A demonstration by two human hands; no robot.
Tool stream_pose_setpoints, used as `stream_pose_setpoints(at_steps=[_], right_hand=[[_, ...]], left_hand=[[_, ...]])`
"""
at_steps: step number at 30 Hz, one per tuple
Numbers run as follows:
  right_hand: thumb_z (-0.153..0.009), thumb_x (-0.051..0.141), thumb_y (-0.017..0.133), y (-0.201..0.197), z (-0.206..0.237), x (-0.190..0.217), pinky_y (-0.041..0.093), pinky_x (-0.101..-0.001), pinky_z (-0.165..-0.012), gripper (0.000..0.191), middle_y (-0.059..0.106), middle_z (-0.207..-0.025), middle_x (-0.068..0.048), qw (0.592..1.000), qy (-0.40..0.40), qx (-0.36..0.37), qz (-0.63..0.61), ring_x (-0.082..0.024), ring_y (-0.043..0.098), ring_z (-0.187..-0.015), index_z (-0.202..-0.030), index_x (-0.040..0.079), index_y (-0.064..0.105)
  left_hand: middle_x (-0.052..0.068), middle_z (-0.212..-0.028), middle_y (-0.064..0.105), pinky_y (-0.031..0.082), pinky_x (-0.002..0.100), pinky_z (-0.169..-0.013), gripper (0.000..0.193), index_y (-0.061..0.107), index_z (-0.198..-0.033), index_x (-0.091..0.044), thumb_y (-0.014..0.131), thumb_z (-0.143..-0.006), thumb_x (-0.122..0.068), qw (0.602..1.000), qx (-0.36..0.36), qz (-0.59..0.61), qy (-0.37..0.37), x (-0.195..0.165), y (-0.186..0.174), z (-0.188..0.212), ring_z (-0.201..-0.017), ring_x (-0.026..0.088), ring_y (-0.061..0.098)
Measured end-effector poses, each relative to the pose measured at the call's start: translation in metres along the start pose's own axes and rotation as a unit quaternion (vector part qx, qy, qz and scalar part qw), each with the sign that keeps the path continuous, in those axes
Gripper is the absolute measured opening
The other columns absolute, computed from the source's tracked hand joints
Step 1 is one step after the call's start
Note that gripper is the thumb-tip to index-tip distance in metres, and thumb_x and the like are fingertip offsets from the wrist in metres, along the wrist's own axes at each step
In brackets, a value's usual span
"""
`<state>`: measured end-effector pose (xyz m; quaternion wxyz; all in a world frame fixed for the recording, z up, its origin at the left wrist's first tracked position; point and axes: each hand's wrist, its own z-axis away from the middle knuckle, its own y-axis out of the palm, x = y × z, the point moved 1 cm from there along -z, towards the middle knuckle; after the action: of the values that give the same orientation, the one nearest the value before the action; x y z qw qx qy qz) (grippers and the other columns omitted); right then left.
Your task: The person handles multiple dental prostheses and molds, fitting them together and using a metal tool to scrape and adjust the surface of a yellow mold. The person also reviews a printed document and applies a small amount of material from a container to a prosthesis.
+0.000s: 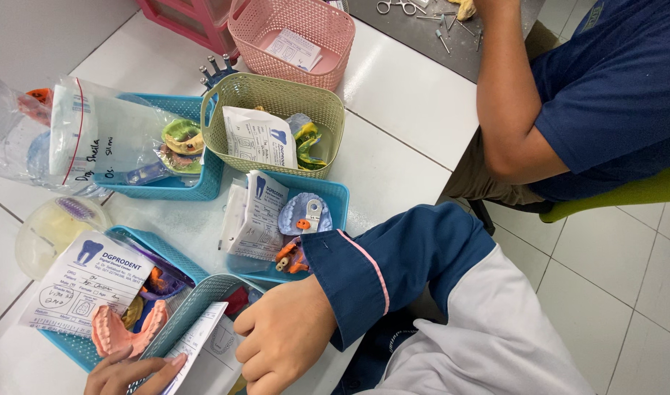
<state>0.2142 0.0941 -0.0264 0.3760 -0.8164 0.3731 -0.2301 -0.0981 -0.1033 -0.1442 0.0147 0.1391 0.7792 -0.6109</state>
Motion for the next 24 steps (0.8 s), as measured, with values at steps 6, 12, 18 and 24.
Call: stream_pose_setpoints(at_steps=[6, 12, 18, 24], right_hand=[[-0.100, 0.016, 0.061, -0.001, 0.000, -0.001, 0.048, -0.0335, -0.076, 0.006, 0.061, -0.090, 0.002, 1.000, 0.000, -0.003, -0.001, -0.018, 0.064, -0.092, -0.103, 0.011, 0.060], [-0.100, 0.016, 0.061, -0.003, -0.001, -0.002, 0.048, -0.0333, -0.076, 0.005, 0.061, -0.089, 0.002, 1.000, 0.002, -0.001, -0.002, -0.018, 0.064, -0.091, -0.101, 0.012, 0.059], [-0.102, 0.016, 0.061, -0.005, -0.003, -0.003, 0.050, -0.0343, -0.079, 0.006, 0.062, -0.090, 0.001, 1.000, 0.004, -0.010, -0.014, -0.019, 0.065, -0.092, -0.103, 0.012, 0.058], [-0.102, 0.017, 0.062, -0.008, -0.003, -0.004, 0.049, -0.0342, -0.077, 0.007, 0.061, -0.086, 0.001, 1.000, 0.001, -0.001, -0.010, -0.019, 0.066, -0.088, -0.106, 0.013, 0.057]], left_hand=[[-0.014, -0.098, 0.065, 0.047, 0.044, -0.115, 0.031, 0.074, -0.109, -0.040, 0.069, -0.080, -0.033, 0.999, -0.026, 0.012, 0.028, -0.002, -0.003, -0.002, -0.105, 0.006, 0.057], [-0.012, -0.089, 0.068, 0.048, 0.042, -0.110, 0.025, 0.077, -0.096, -0.038, 0.076, -0.072, -0.033, 1.000, 0.000, -0.002, -0.015, -0.013, -0.010, -0.011, -0.098, 0.008, 0.060], [-0.012, -0.090, 0.069, 0.049, 0.041, -0.110, 0.024, 0.076, -0.096, -0.036, 0.075, -0.072, -0.032, 0.999, -0.023, 0.006, -0.022, -0.027, -0.019, -0.022, -0.099, 0.008, 0.061], [-0.014, -0.094, 0.067, 0.048, 0.042, -0.116, 0.026, 0.072, -0.101, -0.037, 0.073, -0.076, -0.035, 0.995, -0.072, 0.048, -0.038, -0.047, -0.032, -0.028, -0.101, 0.005, 0.061]])
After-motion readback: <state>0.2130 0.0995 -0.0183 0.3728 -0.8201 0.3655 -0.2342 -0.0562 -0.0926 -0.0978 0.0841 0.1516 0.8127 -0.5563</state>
